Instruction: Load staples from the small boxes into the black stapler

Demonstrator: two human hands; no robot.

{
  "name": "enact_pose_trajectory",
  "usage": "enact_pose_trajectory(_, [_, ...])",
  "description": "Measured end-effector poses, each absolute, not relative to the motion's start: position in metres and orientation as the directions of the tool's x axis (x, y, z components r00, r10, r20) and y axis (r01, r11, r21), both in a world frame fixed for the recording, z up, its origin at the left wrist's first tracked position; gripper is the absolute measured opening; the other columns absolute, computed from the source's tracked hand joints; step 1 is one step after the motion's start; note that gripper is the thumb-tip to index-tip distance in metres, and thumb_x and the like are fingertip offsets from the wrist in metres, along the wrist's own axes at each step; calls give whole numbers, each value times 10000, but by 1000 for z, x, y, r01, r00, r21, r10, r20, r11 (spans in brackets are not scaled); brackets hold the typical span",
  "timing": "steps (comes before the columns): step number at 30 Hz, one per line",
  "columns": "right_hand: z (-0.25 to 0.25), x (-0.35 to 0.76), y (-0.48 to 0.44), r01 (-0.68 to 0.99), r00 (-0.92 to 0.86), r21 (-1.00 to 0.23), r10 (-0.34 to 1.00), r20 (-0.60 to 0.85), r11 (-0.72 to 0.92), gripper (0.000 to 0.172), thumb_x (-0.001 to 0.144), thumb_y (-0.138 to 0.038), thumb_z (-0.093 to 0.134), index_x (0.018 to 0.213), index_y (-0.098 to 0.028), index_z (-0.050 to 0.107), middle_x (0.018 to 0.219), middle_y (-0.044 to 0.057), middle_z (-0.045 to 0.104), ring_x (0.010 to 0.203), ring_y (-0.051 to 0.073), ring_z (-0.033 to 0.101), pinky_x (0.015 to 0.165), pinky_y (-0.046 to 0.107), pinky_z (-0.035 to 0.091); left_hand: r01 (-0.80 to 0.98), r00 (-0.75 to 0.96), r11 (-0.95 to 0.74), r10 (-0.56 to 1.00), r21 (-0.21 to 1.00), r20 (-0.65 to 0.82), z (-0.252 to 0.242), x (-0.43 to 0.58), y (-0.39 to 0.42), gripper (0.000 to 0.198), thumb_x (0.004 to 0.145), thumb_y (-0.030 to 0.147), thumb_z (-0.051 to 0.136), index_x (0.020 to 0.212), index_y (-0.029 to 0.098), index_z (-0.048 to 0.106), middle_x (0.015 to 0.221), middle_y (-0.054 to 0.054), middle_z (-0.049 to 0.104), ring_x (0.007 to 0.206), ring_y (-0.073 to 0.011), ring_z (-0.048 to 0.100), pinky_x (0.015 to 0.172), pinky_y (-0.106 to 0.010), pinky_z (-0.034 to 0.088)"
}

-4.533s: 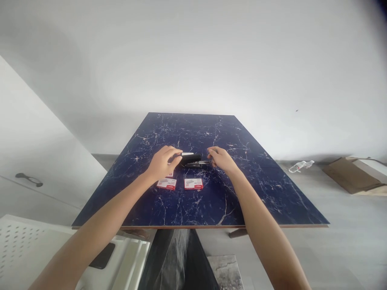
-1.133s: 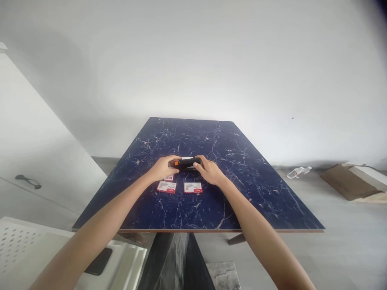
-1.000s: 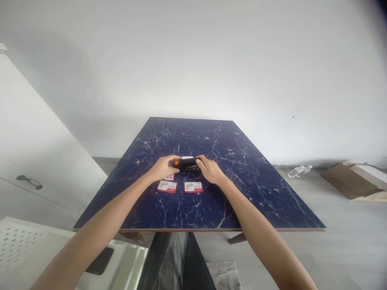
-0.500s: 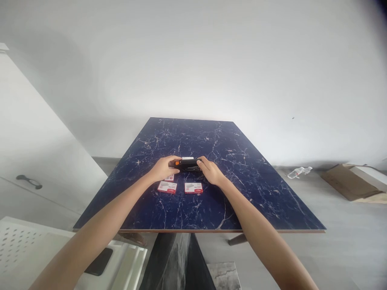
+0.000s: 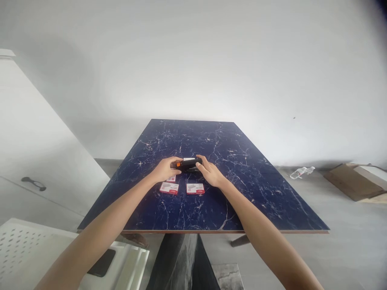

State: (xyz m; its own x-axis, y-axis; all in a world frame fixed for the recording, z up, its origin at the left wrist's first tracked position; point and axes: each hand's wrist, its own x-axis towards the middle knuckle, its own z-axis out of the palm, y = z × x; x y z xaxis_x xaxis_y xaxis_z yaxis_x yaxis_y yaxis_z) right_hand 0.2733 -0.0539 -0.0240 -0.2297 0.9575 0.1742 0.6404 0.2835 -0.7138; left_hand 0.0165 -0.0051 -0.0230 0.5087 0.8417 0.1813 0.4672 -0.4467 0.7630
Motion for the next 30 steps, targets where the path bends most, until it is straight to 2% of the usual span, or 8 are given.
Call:
enact_pose_trajectory(5, [-24, 274, -55, 633, -255, -715, 952, 169, 296, 634, 1028, -571, 310, 1585, -272, 262, 1392, 123, 594, 1287, 318, 554, 1083, 514, 389, 450, 508, -435, 843, 780, 178, -23, 16, -6, 507, 754, 215, 775, 1249, 226, 665, 1195, -72, 723, 1003, -239, 705, 942, -395, 550])
enact_pose_trajectory(10, [-25, 276, -54, 598, -267, -743, 949, 169, 301, 620, 1038, -547, 293, 1601, -295, 232, 1442, 103, 567, 1346, 322, 514, 1103, 544, 383, 451, 509, -437, 842, 778, 178, -23, 16, -6, 470, 747, 210, 778, 1209, 230, 689, 1199, -64, 712, 997, -233, 702, 948, -390, 549])
enact_pose_trajectory(14, [-26, 274, -54, 602, -268, -733, 945, 189, 317, 687, 1012, -593, 354, 1607, -278, 218, 1543, 120, 461, 1431, 333, 417, 1156, 542, 321, 470, 505, -442, 845, 764, 178, -26, 16, -1, 453, 750, 237, 782, 1195, 230, 699, 1194, -63, 703, 1027, -238, 691, 966, -398, 538])
enact_pose_trajectory(18, [-28, 269, -51, 610, -207, -736, 955, 211, 295, 695, 1011, -583, 364, 1605, -254, 217, 1431, 136, 559, 1364, 306, 490, 1127, 511, 365, 508, 486, -477, 846, 717, 219, -27, 22, -2, 462, 747, 265, 790, 1198, 223, 701, 1141, -62, 701, 1003, -238, 692, 958, -393, 530])
enact_pose_trajectory(22, [-31, 263, -48, 613, -131, -745, 964, 232, 263, 703, 1018, -574, 335, 1601, -199, 220, 1353, 156, 587, 1301, 281, 531, 1123, 478, 367, 577, 503, -521, 833, 629, 230, -18, 36, -18, 570, 761, 412, 794, 1287, 235, 662, 1090, -85, 705, 953, -267, 690, 872, -391, 546])
enact_pose_trajectory(27, [-31, 263, -47, 609, -152, -741, 959, 241, 283, 693, 1007, -532, 402, 1587, -200, 218, 1359, 157, 579, 1228, 266, 574, 1068, 442, 410, 502, 698, -613, 704, 610, 133, -1, 34, -31, 634, 835, 501, 713, 1415, 289, 573, 1270, -111, 677, 1125, -310, 645, 911, -385, 527])
enact_pose_trajectory(30, [-22, 266, -50, 647, -124, -703, 950, 286, 296, 587, 989, -480, 466, 1497, -205, 363, 1259, 135, 633, 1084, 251, 629, 965, 407, 458, 542, 717, -617, 693, 571, 69, 6, 12, -22, 651, 767, 526, 769, 1355, 283, 635, 1307, -114, 662, 1215, -332, 593, 958, -382, 502])
